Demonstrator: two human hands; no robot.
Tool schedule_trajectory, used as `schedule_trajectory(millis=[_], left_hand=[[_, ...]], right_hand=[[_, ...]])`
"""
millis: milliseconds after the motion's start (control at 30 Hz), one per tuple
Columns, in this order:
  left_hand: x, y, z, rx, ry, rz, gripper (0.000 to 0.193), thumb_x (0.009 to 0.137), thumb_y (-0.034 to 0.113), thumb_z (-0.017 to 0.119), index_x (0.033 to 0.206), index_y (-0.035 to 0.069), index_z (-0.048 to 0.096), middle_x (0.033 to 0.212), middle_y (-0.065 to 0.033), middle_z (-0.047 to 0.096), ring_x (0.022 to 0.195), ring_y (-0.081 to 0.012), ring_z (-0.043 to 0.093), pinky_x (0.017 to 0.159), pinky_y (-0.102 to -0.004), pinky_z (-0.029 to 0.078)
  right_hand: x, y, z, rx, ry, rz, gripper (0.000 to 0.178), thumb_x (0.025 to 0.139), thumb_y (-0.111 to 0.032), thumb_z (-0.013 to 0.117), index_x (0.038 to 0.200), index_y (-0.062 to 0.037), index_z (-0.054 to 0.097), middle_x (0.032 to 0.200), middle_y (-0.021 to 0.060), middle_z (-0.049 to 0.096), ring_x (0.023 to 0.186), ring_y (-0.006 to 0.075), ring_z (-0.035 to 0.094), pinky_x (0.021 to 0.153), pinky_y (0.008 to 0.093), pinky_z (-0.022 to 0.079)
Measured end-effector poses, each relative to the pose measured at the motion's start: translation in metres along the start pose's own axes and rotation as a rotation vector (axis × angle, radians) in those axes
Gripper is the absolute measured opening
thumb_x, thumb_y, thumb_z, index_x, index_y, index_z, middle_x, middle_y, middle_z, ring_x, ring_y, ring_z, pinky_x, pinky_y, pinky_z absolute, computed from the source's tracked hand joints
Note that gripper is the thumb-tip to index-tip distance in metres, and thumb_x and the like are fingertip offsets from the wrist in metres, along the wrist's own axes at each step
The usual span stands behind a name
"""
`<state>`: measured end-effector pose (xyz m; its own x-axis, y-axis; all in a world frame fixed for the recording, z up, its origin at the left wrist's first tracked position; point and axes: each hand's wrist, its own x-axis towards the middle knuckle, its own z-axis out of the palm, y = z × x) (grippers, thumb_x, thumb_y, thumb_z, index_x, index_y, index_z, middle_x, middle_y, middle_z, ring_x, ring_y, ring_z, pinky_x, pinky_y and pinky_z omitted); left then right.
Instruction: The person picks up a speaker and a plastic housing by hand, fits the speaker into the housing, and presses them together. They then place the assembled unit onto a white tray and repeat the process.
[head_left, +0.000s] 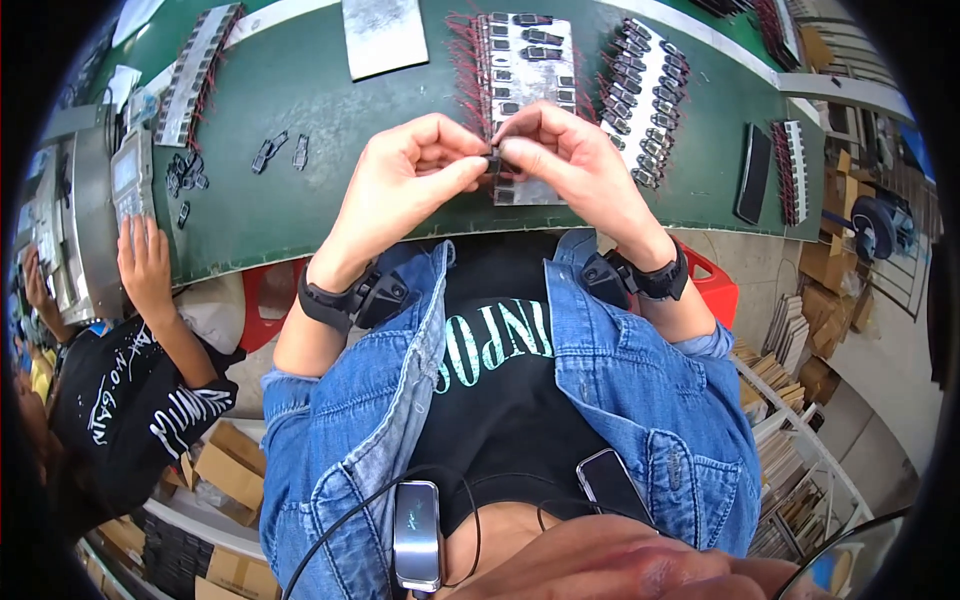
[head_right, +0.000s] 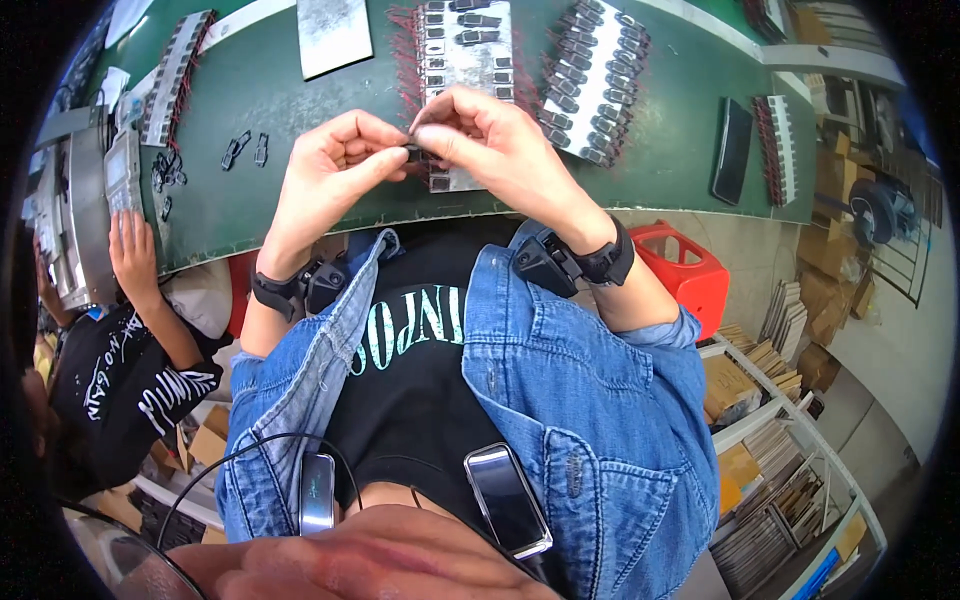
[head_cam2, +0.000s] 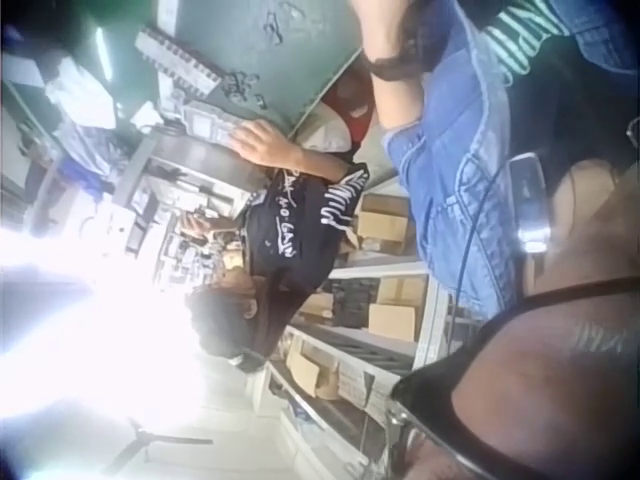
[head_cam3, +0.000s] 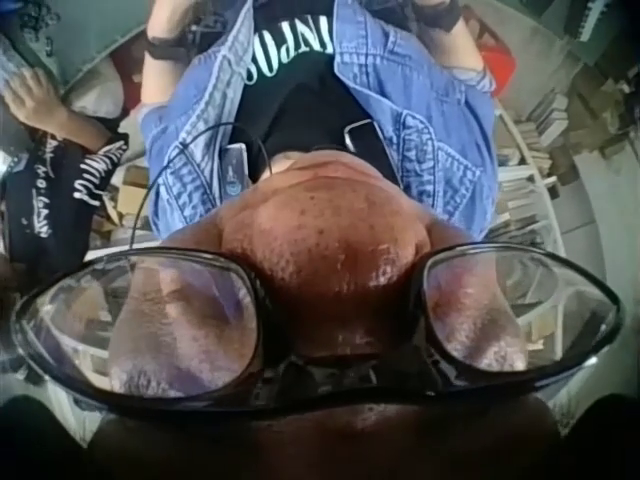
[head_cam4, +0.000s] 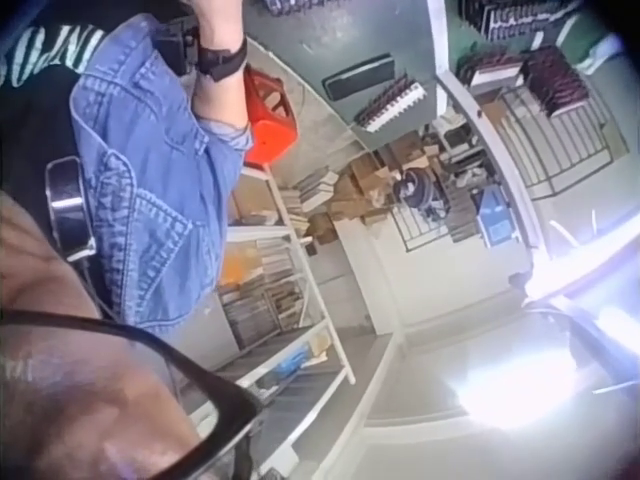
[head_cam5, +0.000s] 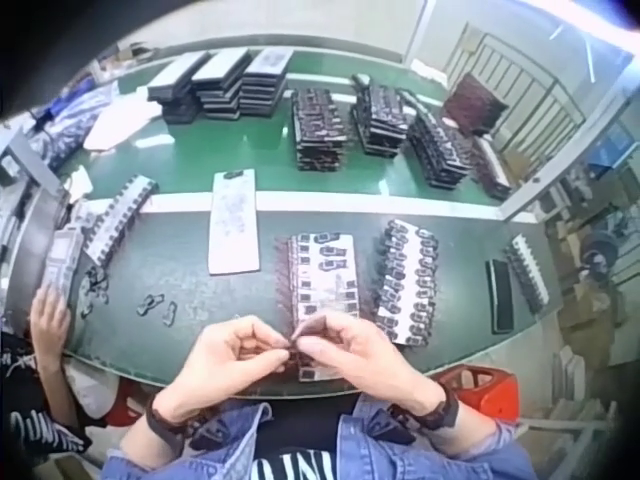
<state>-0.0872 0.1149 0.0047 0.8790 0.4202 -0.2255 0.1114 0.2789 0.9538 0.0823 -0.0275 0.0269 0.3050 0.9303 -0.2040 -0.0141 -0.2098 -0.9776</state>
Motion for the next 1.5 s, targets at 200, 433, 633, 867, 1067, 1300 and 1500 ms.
schedule_trajectory(millis=[200, 433, 633, 867, 1067, 1300, 1500], left_hand=[[0.022, 0.009, 0.002, 0.136, 0.131, 0.070, 0.016, 0.090, 0.007, 0.068, 0.104, -0.001, 0.066, 0.090, -0.0048, 0.071, 0.083, -0.0080, 0.068, 0.075, -0.0209, 0.054], [0.077, 0.011, 0.016, 0.695, 0.226, 0.376, 0.019, 0.085, 0.015, 0.066, 0.098, 0.002, 0.070, 0.088, -0.0070, 0.072, 0.089, -0.0193, 0.066, 0.080, -0.0332, 0.052], [0.092, 0.003, 0.026, 0.839, 0.212, 0.466, 0.016, 0.083, 0.016, 0.066, 0.094, 0.004, 0.070, 0.086, -0.0082, 0.071, 0.090, -0.0267, 0.062, 0.081, -0.0399, 0.051], [0.098, -0.002, 0.033, 1.131, 0.244, 0.707, 0.012, 0.081, 0.018, 0.072, 0.086, 0.007, 0.069, 0.080, -0.0060, 0.068, 0.087, -0.0268, 0.060, 0.078, -0.0409, 0.049], [0.096, 0.004, 0.034, 1.235, 0.310, 0.870, 0.012, 0.082, 0.019, 0.072, 0.085, 0.008, 0.070, 0.078, -0.0072, 0.067, 0.087, -0.0271, 0.060, 0.077, -0.0403, 0.048], [0.043, 0.024, 0.032, 0.729, 0.194, 0.495, 0.017, 0.087, 0.023, 0.070, 0.087, 0.006, 0.071, 0.076, -0.0126, 0.068, 0.075, -0.0302, 0.064, 0.069, -0.0423, 0.051], [0.004, 0.019, 0.012, 0.610, 0.218, 0.275, 0.019, 0.089, 0.021, 0.066, 0.085, 0.003, 0.069, 0.079, -0.0151, 0.069, 0.070, -0.0336, 0.067, 0.067, -0.0428, 0.053]], right_hand=[[0.013, 0.005, -0.048, -0.917, 0.371, -0.351, 0.020, 0.092, -0.009, 0.065, 0.111, -0.0032, 0.067, 0.093, 0.0080, 0.067, 0.090, 0.0224, 0.066, 0.080, 0.0312, 0.052], [0.025, 0.011, -0.062, -1.223, 0.308, -0.453, 0.023, 0.085, -0.012, 0.070, 0.107, -0.0038, 0.067, 0.095, 0.0116, 0.066, 0.089, 0.0313, 0.064, 0.080, 0.0376, 0.052], [0.017, 0.005, -0.061, -1.069, 0.320, -0.295, 0.020, 0.088, -0.011, 0.070, 0.106, -0.0039, 0.066, 0.100, 0.0086, 0.067, 0.089, 0.0213, 0.066, 0.079, 0.0315, 0.052], [-0.020, -0.023, -0.048, -0.489, 0.477, -0.190, 0.017, 0.095, -0.012, 0.067, 0.108, -0.0012, 0.065, 0.108, 0.0041, 0.068, 0.088, 0.0095, 0.064, 0.080, 0.0226, 0.051], [-0.024, -0.008, -0.038, 0.047, 0.394, -0.145, 0.022, 0.098, -0.012, 0.063, 0.115, 0.0021, 0.063, 0.108, 0.0065, 0.067, 0.089, 0.0119, 0.066, 0.082, 0.0225, 0.053], [-0.008, 0.000, -0.021, 0.199, 0.304, -0.071, 0.026, 0.098, -0.009, 0.062, 0.121, 0.0025, 0.060, 0.105, 0.0060, 0.066, 0.090, 0.0119, 0.067, 0.082, 0.0233, 0.053], [-0.010, -0.007, -0.001, -0.276, 0.513, -0.264, 0.021, 0.098, -0.006, 0.061, 0.117, 0.0020, 0.063, 0.102, 0.0056, 0.068, 0.090, 0.0110, 0.066, 0.081, 0.0231, 0.052]])
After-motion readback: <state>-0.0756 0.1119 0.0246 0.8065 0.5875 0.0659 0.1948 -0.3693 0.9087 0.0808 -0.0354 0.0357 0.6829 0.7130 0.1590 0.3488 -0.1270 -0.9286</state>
